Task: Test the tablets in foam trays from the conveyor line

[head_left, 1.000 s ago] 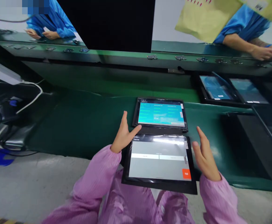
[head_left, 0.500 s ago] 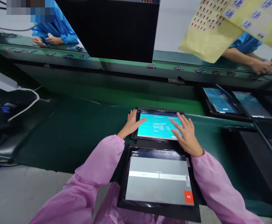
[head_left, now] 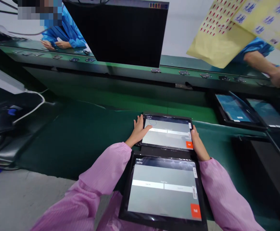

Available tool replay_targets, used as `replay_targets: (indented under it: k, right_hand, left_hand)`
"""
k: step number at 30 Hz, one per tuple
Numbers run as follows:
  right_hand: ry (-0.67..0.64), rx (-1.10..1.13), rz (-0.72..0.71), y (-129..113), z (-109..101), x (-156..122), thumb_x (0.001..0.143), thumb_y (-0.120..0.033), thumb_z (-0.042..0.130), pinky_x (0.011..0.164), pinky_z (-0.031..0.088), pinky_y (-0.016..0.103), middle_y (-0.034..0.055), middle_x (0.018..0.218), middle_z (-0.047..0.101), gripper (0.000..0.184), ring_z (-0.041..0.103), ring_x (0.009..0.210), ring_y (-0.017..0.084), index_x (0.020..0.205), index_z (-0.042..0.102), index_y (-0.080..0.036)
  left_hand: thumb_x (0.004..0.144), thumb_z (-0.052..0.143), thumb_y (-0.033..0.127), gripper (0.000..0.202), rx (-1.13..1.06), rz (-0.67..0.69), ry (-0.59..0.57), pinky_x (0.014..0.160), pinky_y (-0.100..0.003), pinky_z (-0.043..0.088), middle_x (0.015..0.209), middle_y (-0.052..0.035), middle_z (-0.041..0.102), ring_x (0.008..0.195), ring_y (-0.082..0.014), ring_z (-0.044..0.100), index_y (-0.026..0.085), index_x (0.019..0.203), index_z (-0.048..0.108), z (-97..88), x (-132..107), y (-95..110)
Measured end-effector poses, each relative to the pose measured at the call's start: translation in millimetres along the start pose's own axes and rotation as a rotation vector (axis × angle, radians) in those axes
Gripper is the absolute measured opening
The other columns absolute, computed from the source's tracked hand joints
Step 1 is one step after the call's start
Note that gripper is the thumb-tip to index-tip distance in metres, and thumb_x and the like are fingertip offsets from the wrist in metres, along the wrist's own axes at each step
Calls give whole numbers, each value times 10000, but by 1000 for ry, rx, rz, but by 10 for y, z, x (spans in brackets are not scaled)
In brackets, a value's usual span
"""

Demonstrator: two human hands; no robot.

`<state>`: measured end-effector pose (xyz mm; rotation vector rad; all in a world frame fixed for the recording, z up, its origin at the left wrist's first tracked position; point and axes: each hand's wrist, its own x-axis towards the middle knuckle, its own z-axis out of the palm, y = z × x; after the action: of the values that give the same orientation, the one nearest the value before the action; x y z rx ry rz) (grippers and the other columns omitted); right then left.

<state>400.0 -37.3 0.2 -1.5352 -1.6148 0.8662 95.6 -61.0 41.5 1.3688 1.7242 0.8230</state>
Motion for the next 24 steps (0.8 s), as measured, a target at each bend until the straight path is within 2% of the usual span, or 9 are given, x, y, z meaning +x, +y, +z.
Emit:
replay_targets:
  k: [3, 9, 13, 15, 17, 19, 22, 24]
  right_hand:
    - [0, 47, 58, -39, 12, -27, 912, -757, 354, 1219, -13, 514, -42, 1611, 230, 761, 44, 1503, 248, 1550, 272, -350]
    - [-25, 96, 45, -158, -8, -16, 857, -811, 396, 1232, 7, 474, -42, 1594, 290, 797, 124, 1503, 236, 1508, 374, -353]
    - [-13, 121, 15, -190, -30, -1, 881, -806, 337, 1239, 48, 458, -15, 1582, 327, 785, 151, 1502, 227, 1492, 415, -318]
    - [-15, 127, -5, -215, -89, -23, 889, -805, 316, 1239, 64, 460, -16, 1580, 331, 771, 149, 1503, 226, 1475, 442, -321]
    - [-27, 125, -63, -255, -177, -81, 906, -785, 305, 1240, 83, 465, -20, 1574, 343, 742, 155, 1502, 227, 1472, 446, -326]
    - [-41, 135, -145, -296, -256, -159, 932, -761, 212, 1237, 150, 477, -18, 1574, 346, 749, 193, 1494, 237, 1509, 385, -316]
    - [-15, 150, -248, -327, -278, -228, 920, -750, 39, 1160, 349, 517, 21, 1562, 374, 817, 332, 1443, 286, 1581, 184, -291]
    - [34, 105, -288, -315, -228, -217, 909, -764, 77, 1080, 433, 552, 57, 1516, 444, 822, 413, 1393, 331, 1589, 117, -303]
  left_hand:
    - [835, 488, 462, 905, 16, 9, -18, 1228, -513, -51, 1652, -116, 44, 1499, -304, -123, 136, 1571, 73, -18, -2, 10]
    - [772, 566, 464, 1040, 120, 88, -27, 1221, -511, -87, 1641, -183, 26, 1514, -299, -85, 83, 1560, 5, 14, 32, -33]
    - [795, 548, 496, 982, 1, 7, -26, 1218, -532, -73, 1650, -124, 2, 1495, -308, -151, 153, 1573, 58, -15, 10, -20]
    - [818, 509, 482, 904, -90, -15, -22, 1228, -525, -39, 1657, -87, 37, 1502, -302, -131, 199, 1574, 100, -62, -38, 14]
    - [829, 479, 453, 863, -173, 68, -3, 1247, -477, 6, 1660, -62, 86, 1525, -282, -42, 209, 1572, 114, -112, -118, 70]
    - [846, 464, 463, 843, -249, 247, 37, 1259, -432, 82, 1660, -39, 126, 1534, -263, 63, 219, 1570, 107, -144, -222, 137]
    - [855, 405, 640, 880, -302, 495, 157, 1251, -413, 187, 1668, -19, 91, 1530, -275, 111, 243, 1566, 74, -127, -381, 186]
    - [803, 340, 777, 982, -298, 576, 234, 1245, -422, 212, 1671, -24, 53, 1530, -296, 100, 244, 1565, 24, -78, -464, 132]
